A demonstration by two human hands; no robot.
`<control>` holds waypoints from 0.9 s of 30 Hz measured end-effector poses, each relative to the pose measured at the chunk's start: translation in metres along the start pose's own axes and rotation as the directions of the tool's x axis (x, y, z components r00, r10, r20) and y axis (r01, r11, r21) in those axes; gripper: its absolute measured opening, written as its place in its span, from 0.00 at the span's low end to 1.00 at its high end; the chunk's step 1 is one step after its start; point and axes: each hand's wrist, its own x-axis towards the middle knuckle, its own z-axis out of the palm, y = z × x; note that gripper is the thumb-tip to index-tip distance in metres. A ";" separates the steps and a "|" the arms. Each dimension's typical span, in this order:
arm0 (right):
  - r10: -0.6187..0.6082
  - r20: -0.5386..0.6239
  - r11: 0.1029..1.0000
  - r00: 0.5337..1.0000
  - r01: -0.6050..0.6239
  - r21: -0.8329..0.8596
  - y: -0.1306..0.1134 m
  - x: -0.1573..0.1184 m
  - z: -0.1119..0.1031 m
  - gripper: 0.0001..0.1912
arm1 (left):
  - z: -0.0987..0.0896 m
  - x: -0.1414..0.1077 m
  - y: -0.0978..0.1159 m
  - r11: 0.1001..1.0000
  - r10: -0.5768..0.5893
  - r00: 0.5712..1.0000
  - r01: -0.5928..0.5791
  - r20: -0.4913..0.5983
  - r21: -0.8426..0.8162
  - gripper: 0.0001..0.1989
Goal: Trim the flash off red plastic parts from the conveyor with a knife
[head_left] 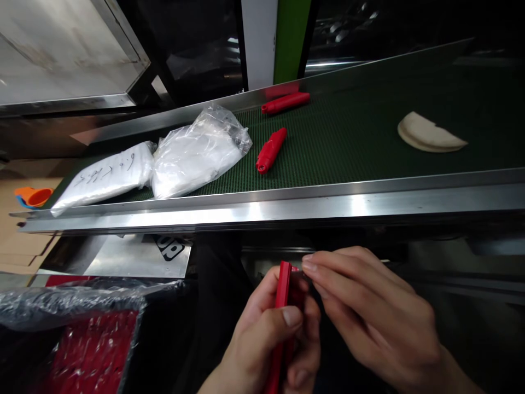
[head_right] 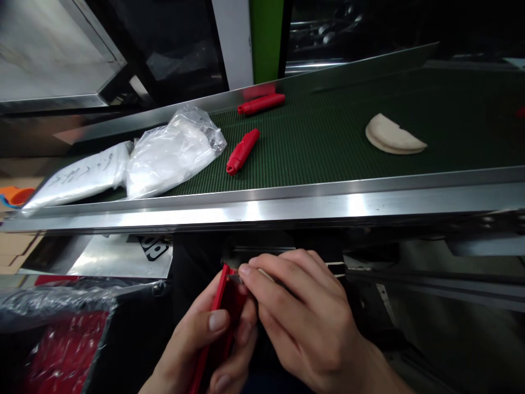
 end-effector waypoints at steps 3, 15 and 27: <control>0.007 0.004 1.000 1.000 -0.007 0.015 0.001 0.001 0.001 0.22 | 0.001 -0.003 0.002 1.000 -0.007 1.000 0.007 0.001 0.005 0.09; 0.079 0.016 0.997 0.997 -0.079 0.004 0.007 0.005 -0.009 0.19 | 0.000 0.000 0.002 0.992 0.008 0.994 0.006 0.108 -0.125 0.17; -0.087 0.154 0.992 0.984 0.099 -0.073 0.014 -0.001 -0.015 0.26 | 0.012 -0.006 0.006 0.965 -0.174 0.985 0.169 -0.005 -0.202 0.19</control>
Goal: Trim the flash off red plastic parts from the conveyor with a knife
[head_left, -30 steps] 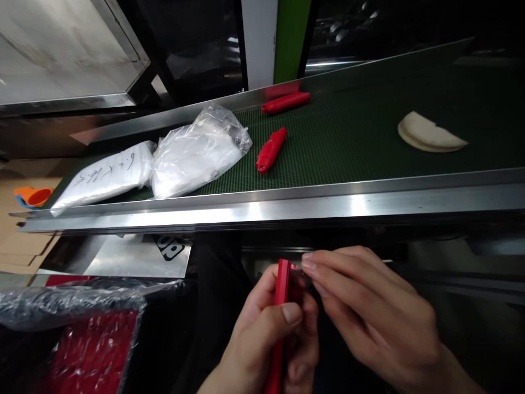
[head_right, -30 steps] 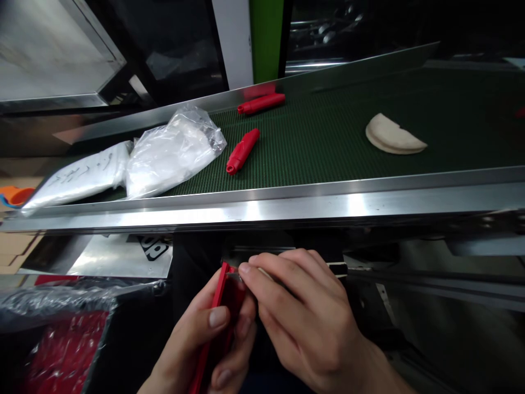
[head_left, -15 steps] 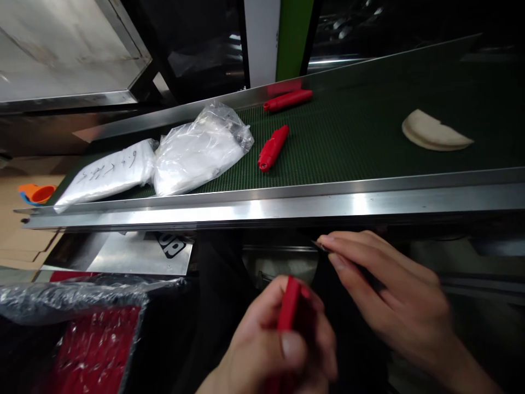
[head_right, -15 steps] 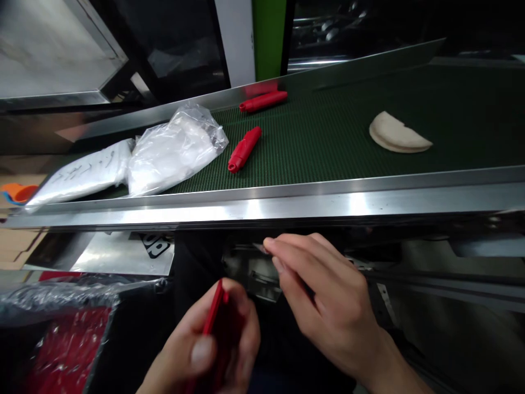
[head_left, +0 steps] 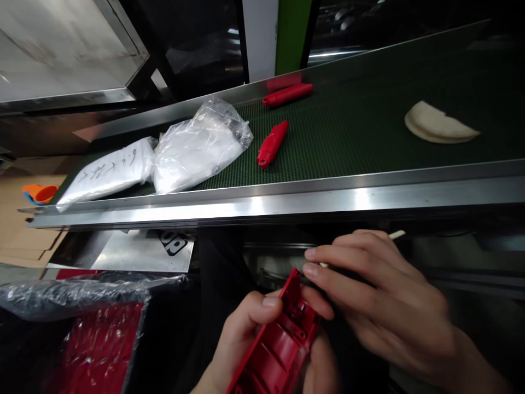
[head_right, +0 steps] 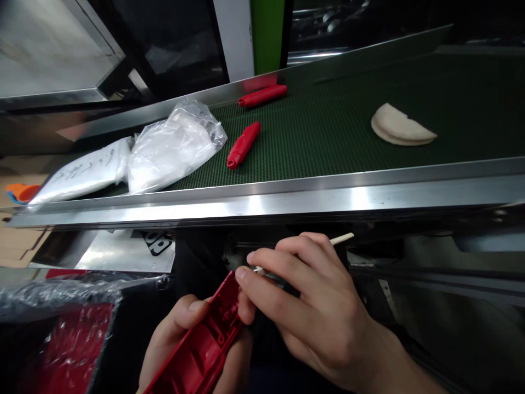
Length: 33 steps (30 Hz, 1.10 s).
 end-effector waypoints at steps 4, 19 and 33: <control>-0.024 0.006 1.000 1.000 0.024 0.005 0.001 0.002 -0.001 0.25 | -0.002 0.000 0.003 0.998 -0.058 0.997 0.058 -0.052 0.006 0.18; 0.105 -0.276 0.992 0.955 -0.121 -0.041 0.005 0.014 -0.015 0.22 | -0.004 -0.005 0.004 0.963 -0.256 0.958 0.264 -0.130 0.050 0.20; 0.335 0.141 0.825 0.932 -0.362 0.433 -0.013 0.023 0.000 0.07 | -0.009 0.001 0.001 0.981 -0.166 0.980 0.153 -0.107 -0.121 0.21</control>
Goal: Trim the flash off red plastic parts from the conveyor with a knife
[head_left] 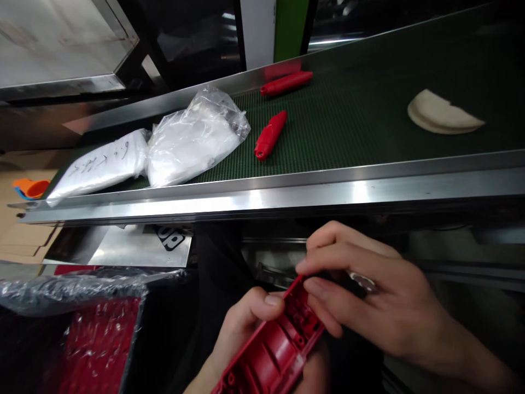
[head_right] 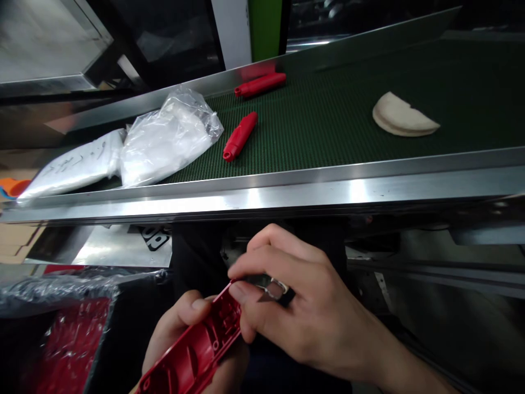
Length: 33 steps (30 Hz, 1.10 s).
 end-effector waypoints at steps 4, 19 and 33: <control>0.095 -0.146 0.995 0.985 -0.097 -0.006 0.004 0.000 0.005 0.02 | 0.005 0.002 0.000 0.987 0.086 0.996 -0.089 0.022 0.135 0.22; -0.232 0.108 0.909 0.967 0.255 -0.329 -0.011 -0.025 0.035 0.21 | 0.019 0.011 0.038 0.671 0.712 0.683 -0.592 -0.163 0.447 0.19; -0.246 0.081 0.881 0.966 0.258 -0.397 -0.019 -0.026 0.041 0.15 | 0.025 0.008 0.037 0.638 0.738 0.661 -0.619 -0.135 0.459 0.22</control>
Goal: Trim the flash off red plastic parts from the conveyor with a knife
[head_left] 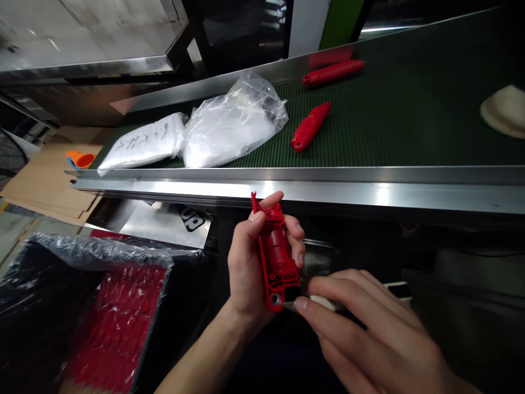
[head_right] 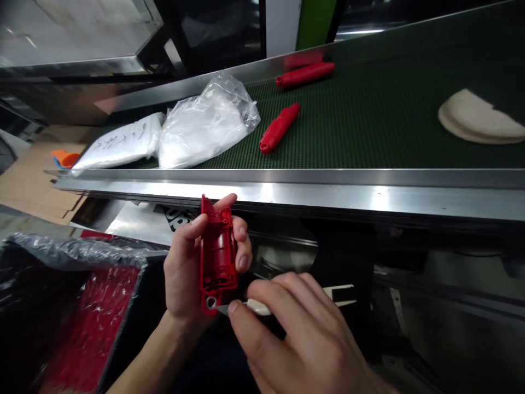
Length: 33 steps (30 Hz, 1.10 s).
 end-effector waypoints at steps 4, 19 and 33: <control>-0.027 -0.024 0.999 0.999 0.026 -0.026 0.001 0.001 0.003 0.15 | 0.001 -0.001 0.002 1.000 -0.004 1.000 0.004 -0.014 0.014 0.22; -0.026 -0.043 1.000 0.999 0.026 -0.005 0.001 -0.001 0.000 0.16 | 0.005 -0.005 0.002 1.000 -0.011 1.000 0.011 0.007 -0.005 0.19; -0.187 -0.156 0.818 0.970 0.066 -0.571 0.103 0.028 -0.021 0.20 | -0.014 -0.003 0.010 0.990 -0.061 0.988 0.041 -0.144 -0.138 0.18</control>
